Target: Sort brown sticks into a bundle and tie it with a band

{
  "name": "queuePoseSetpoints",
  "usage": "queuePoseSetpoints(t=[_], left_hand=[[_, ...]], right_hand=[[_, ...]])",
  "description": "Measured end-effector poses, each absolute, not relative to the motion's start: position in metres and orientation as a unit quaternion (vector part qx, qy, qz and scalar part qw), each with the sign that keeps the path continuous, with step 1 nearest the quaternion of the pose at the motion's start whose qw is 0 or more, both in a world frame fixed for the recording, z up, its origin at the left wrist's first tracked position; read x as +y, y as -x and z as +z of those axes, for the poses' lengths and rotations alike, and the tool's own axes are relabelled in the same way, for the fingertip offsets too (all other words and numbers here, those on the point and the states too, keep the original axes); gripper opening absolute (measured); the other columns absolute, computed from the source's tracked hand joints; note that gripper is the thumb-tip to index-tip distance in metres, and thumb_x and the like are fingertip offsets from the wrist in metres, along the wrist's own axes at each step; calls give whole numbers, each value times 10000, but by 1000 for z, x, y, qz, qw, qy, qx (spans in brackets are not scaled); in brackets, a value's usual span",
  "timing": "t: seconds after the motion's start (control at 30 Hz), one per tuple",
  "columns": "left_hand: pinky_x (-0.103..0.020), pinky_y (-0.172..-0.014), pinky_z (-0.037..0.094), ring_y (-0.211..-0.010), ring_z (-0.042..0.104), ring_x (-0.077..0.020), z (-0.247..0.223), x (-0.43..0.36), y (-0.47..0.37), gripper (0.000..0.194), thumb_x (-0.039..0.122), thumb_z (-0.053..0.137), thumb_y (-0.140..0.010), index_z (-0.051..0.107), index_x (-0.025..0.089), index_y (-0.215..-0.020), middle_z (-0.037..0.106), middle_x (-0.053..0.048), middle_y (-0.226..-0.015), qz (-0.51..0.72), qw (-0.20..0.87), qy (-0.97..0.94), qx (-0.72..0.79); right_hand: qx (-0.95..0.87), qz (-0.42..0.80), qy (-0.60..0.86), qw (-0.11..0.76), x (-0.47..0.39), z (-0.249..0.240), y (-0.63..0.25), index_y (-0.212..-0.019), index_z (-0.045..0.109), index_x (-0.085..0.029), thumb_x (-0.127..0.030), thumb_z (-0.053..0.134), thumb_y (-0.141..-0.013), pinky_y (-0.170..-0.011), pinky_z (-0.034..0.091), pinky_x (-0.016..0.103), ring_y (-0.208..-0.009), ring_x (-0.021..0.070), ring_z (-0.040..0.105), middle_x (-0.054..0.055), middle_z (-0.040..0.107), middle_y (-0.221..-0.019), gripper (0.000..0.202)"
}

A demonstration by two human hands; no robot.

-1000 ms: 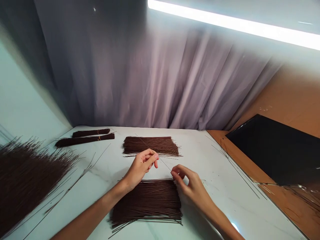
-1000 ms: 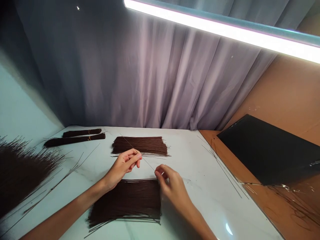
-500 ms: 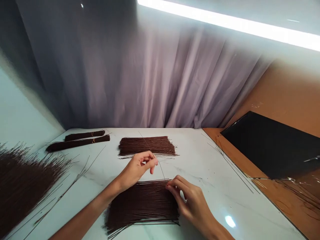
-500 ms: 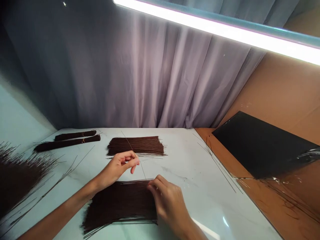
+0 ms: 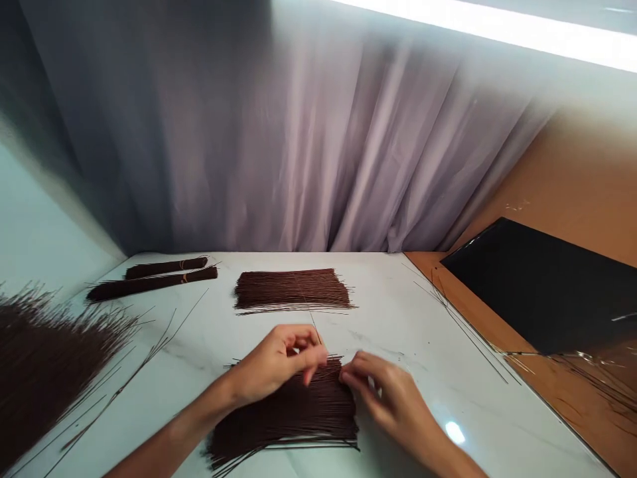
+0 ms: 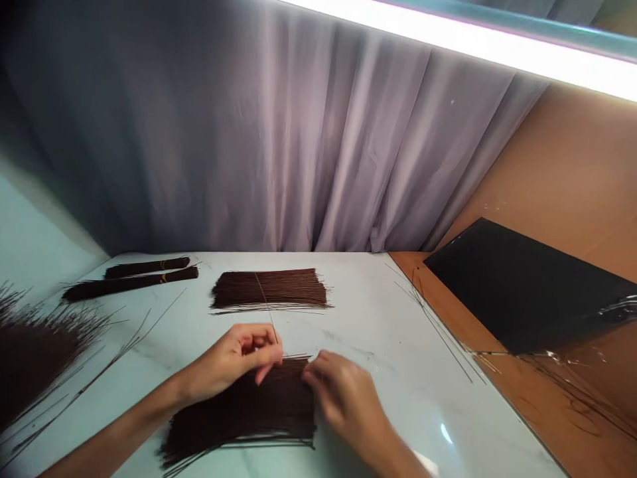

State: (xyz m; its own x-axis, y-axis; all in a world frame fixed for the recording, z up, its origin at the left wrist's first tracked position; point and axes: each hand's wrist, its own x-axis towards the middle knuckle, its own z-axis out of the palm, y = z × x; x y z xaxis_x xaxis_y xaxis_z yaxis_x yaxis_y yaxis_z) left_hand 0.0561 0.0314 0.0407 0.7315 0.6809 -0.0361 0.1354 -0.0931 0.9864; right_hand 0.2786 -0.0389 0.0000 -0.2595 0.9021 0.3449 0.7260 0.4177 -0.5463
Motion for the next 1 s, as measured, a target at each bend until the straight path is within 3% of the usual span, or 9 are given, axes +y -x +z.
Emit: queuePoseSetpoints(t=[0.07, 0.13, 0.2, 0.27, 0.4, 0.53, 0.7, 0.87, 1.0], left_hand=[[-250, -656, 382, -606, 505, -132, 39, 23, -60, 249, 408, 618, -935, 640, 188, -820, 582, 35, -599, 148, 641, -704, 267], [-250, -646, 376, -615, 508, -134, 35, 22, -65, 258, 404, 602, -943, 630, 185, -810, 572, 35, -608, 137, 629, -712, 280], [-250, -658, 373, -631, 500, -133, 32, 29, -67, 298, 414, 582, -955, 600, 184, -765, 548, 38, -617, 210, 581, -718, 321], [-247, -647, 358, -620, 467, -127, 30, 38, -66, 324, 430, 575, -960, 581, 186, -747, 524, 44, -607, 287, 540, -707, 354], [-234, -558, 281, -554, 380, -112, 33, 43, -57, 312, 459, 596, -949, 606, 184, -802, 517, 50, -558, 307, 577, -669, 354], [-226, -503, 216, -521, 306, -91, 39, 36, -52, 307, 481, 593, -954, 601, 194, -846, 495, 63, -580, 271, 641, -633, 340], [-215, -479, 214, -517, 321, -85, 48, 33, -50, 335, 527, 602, -946, 661, 220, -1067, 469, 70, -609, 226, 639, -655, 334], [-200, -378, 128, -417, 287, -41, 50, 28, -53, 312, 526, 590, -950, 624, 217, -979, 565, 43, -680, 214, 648, -644, 345], [-188, -339, 163, -403, 289, -37, 49, 28, -55, 310, 513, 598, -946, 611, 205, -971, 566, 35, -701, 223, 649, -638, 349]], right_hand=[[-783, 141, 522, 306, -21, 17, -288, -820, 691, -246, -299, 531, -1014, -611, 450, 278, -682, 168, 638, 3, 702, -766, 257], [-791, 44, 506, 341, -12, 35, -288, -868, 702, -245, -263, 540, -1009, -682, 435, 309, -743, 185, 629, 16, 714, -804, 215], [-790, -54, 483, 375, -18, 40, -279, -942, 702, -237, -188, 537, -997, -709, 409, 332, -760, 194, 610, 35, 716, -827, 181], [-788, -72, 470, 391, -34, 28, -268, -980, 689, -223, -134, 531, -981, -667, 391, 324, -705, 185, 588, 37, 699, -796, 182], [-792, 26, 486, 369, -47, -5, -270, -921, 678, -221, -174, 508, -1006, -603, 380, 305, -641, 168, 584, 20, 677, -747, 196], [-780, 108, 519, 333, -26, 7, -299, -893, 696, -251, -329, 529, -1031, -751, 414, 352, -744, 180, 632, 6, 711, -809, 230], [-772, 130, 527, 329, -13, 30, -317, -923, 723, -276, -434, 533, -1025, -874, 413, 415, -805, 198, 637, 16, 742, -866, 267], [-782, 171, 521, 297, -15, 34, -323, -956, 753, -302, -454, 554, -1010, -956, 395, 448, -845, 201, 643, 5, 756, -903, 256], [-787, 187, 514, 286, -12, 45, -331, -931, 755, -300, -441, 548, -1015, -983, 364, 459, -847, 203, 643, 3, 759, -889, 264]])
